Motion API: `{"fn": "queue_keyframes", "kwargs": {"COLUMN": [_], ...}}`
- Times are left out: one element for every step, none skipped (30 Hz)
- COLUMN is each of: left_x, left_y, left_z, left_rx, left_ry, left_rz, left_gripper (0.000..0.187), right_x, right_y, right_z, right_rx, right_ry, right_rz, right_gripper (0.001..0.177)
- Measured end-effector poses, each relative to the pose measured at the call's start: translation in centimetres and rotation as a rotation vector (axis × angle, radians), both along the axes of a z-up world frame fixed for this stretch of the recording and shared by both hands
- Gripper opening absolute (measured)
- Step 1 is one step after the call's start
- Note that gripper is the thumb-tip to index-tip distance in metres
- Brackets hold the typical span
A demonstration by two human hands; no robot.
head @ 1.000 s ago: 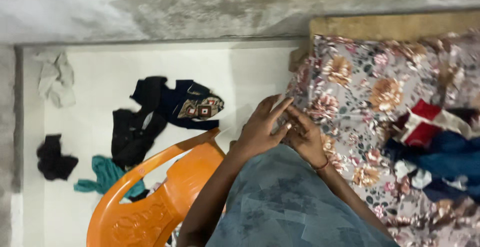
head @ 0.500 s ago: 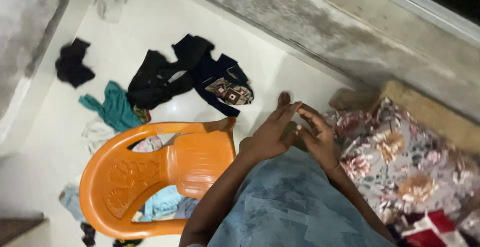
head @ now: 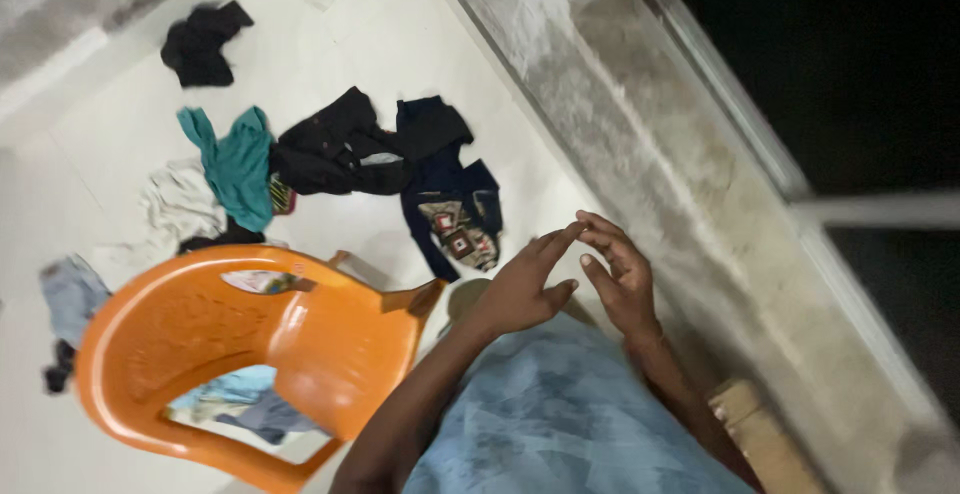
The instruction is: The person picks up various clothes from the floor, including a navy shirt, black trousers, and a white t-shirt, and places them onto a bed.
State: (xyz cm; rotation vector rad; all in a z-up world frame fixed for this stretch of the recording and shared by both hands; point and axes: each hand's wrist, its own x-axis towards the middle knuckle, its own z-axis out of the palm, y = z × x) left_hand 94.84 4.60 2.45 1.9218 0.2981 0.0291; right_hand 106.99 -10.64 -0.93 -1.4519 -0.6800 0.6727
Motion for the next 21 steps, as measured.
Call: {"fn": "queue_keyframes", "kwargs": {"left_x": [1.2, 2.5, 3.2, 3.6, 4.3, 4.8, 5.5, 6.3, 6.7, 7.0, 7.5, 7.9, 8.2, 8.6, 9.2, 9.8, 10.5, 11.1, 11.9, 12.7, 13.1], "left_y": [0.7, 1.5, 1.9, 2.3, 2.8, 3.1, 3.9, 5.0, 5.8, 6.7, 7.7, 8.7, 10.1, 11.6, 13.0, 14.4, 16.0, 17.6, 19.4, 21.0, 22.6], "left_z": [0.0, 0.1, 0.4, 0.8, 1.0, 1.3, 1.5, 1.6, 1.7, 1.6, 1.3, 1.0, 0.8, 0.5, 0.2, 0.0, -0.2, -0.3, -0.3, -0.2, -0.1], "left_rx": [0.020, 0.035, 0.043, 0.052, 0.035, 0.017, 0.002, 0.055, 0.096, 0.138, 0.205, 0.272, 0.340, 0.387, 0.431, 0.475, 0.520, 0.565, 0.616, 0.607, 0.598], "left_ry": [-0.038, -0.076, -0.095, -0.114, -0.082, -0.051, -0.024, -0.039, -0.040, -0.039, -0.018, 0.005, 0.020, 0.058, 0.092, 0.126, 0.127, 0.128, 0.128, 0.116, 0.110], "left_rz": [0.031, 0.048, 0.067, 0.086, 0.128, 0.170, 0.211, 0.262, 0.304, 0.345, 0.386, 0.426, 0.452, 0.485, 0.505, 0.524, 0.536, 0.547, 0.565, 0.572, 0.578], "left_gripper": [0.077, 0.075, 0.074, 0.072, 0.073, 0.074, 0.075, 0.074, 0.073, 0.072, 0.071, 0.070, 0.069, 0.070, 0.070, 0.071, 0.072, 0.073, 0.074, 0.076, 0.077], "right_x": [1.9, 4.1, 5.8, 7.1, 8.4, 9.4, 10.4, 11.6, 12.0, 12.5, 13.0, 13.5, 13.7, 14.0, 14.4, 14.6, 14.8, 14.9, 15.3, 15.8, 15.9], "right_y": [0.9, 2.0, 2.8, 3.5, 4.6, 5.5, 7.0, 9.0, 10.5, 12.0, 13.6, 15.3, 17.1, 19.2, 21.0, 22.6, 24.3, 26.0, 27.9, 29.7, 31.4], "right_z": [-0.2, -0.4, -0.4, -0.5, -0.7, -0.8, -0.9, -1.0, -1.1, -1.3, -1.4, -1.5, -1.3, -1.1, -0.8, -0.5, -0.1, 0.3, 0.7, 1.1, 1.4], "right_rx": [-0.002, -0.029, -0.064, -0.099, -0.094, -0.089, -0.080, -0.059, -0.049, -0.039, -0.057, -0.074, -0.090, -0.094, -0.102, -0.109, -0.118, -0.126, -0.126, -0.102, -0.077], "right_ry": [0.002, 0.008, 0.031, 0.053, 0.057, 0.062, 0.065, 0.060, 0.069, 0.078, 0.045, 0.012, -0.028, -0.111, -0.196, -0.281, -0.318, -0.355, -0.395, -0.430, -0.458], "right_rz": [0.032, 0.056, 0.082, 0.109, 0.148, 0.188, 0.226, 0.272, 0.309, 0.345, 0.377, 0.409, 0.425, 0.444, 0.449, 0.454, 0.443, 0.433, 0.426, 0.431, 0.438], "right_gripper": [0.023, 0.019, 0.016, 0.012, 0.011, 0.010, 0.008, 0.008, 0.008, 0.008, 0.009, 0.011, 0.012, 0.015, 0.018, 0.021, 0.025, 0.029, 0.034, 0.038, 0.042]}}
